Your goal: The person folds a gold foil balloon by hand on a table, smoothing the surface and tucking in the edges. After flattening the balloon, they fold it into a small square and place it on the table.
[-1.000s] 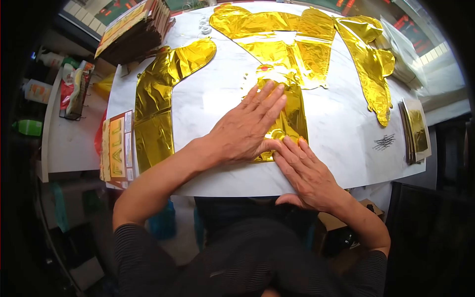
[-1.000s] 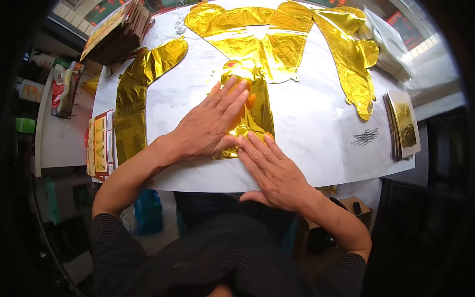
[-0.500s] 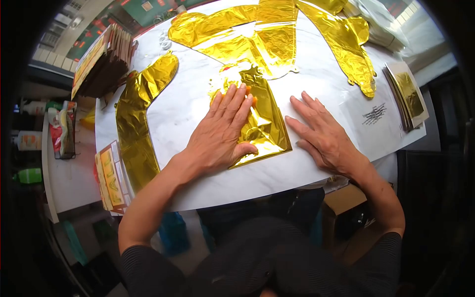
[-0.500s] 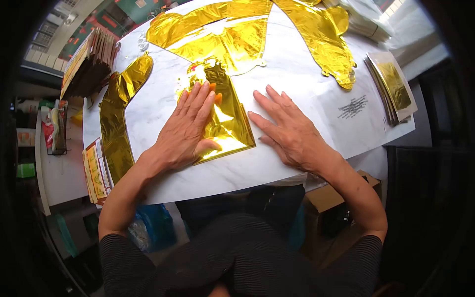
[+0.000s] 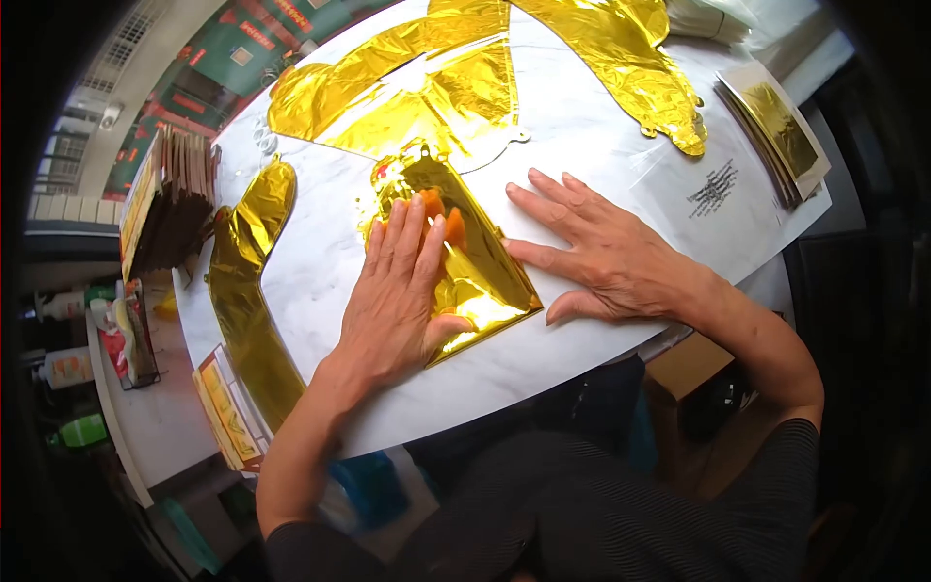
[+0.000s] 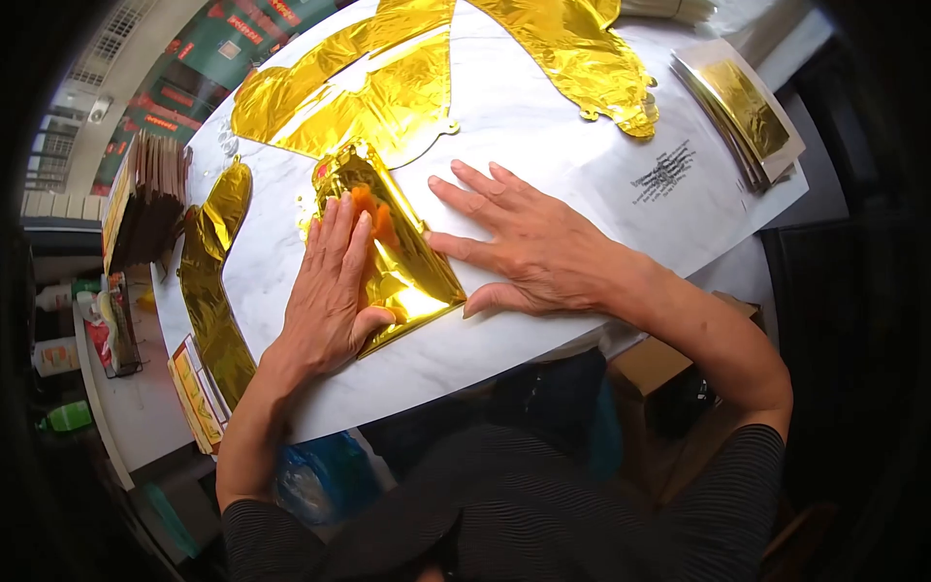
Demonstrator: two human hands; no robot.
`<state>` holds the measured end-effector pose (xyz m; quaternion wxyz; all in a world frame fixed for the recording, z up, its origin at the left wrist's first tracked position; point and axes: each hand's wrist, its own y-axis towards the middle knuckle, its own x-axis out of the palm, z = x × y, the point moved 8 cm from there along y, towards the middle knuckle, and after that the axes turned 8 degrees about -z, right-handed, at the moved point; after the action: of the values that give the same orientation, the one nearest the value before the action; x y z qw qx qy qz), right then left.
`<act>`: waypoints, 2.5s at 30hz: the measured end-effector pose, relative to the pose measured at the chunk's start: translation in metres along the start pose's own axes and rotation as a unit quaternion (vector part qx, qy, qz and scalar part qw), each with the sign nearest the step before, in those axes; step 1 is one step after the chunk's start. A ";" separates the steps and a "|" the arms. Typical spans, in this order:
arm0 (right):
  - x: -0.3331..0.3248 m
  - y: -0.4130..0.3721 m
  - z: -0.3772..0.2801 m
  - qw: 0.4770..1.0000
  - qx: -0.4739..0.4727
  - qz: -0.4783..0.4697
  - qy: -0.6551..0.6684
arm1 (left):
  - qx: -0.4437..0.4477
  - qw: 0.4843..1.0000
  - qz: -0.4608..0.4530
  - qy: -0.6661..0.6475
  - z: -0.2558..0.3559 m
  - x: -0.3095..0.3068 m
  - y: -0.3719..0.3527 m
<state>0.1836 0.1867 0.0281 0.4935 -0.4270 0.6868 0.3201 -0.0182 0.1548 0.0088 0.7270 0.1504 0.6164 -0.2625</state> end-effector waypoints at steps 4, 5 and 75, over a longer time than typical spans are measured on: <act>0.006 0.005 0.002 1.000 0.003 -0.004 -0.007 | 0.002 1.000 -0.004 0.010 -0.002 0.002 -0.001; 0.007 0.006 0.002 1.000 -0.003 -0.004 -0.008 | 0.002 1.000 -0.003 0.006 -0.003 0.003 0.000; -0.007 0.034 -0.024 0.996 -0.005 0.063 -0.064 | 0.041 0.999 0.036 0.006 0.008 -0.005 -0.003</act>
<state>0.1446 0.1823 0.0428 0.5131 -0.3642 0.6778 0.3804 -0.0135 0.1487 0.0152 0.7257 0.2034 0.6034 -0.2608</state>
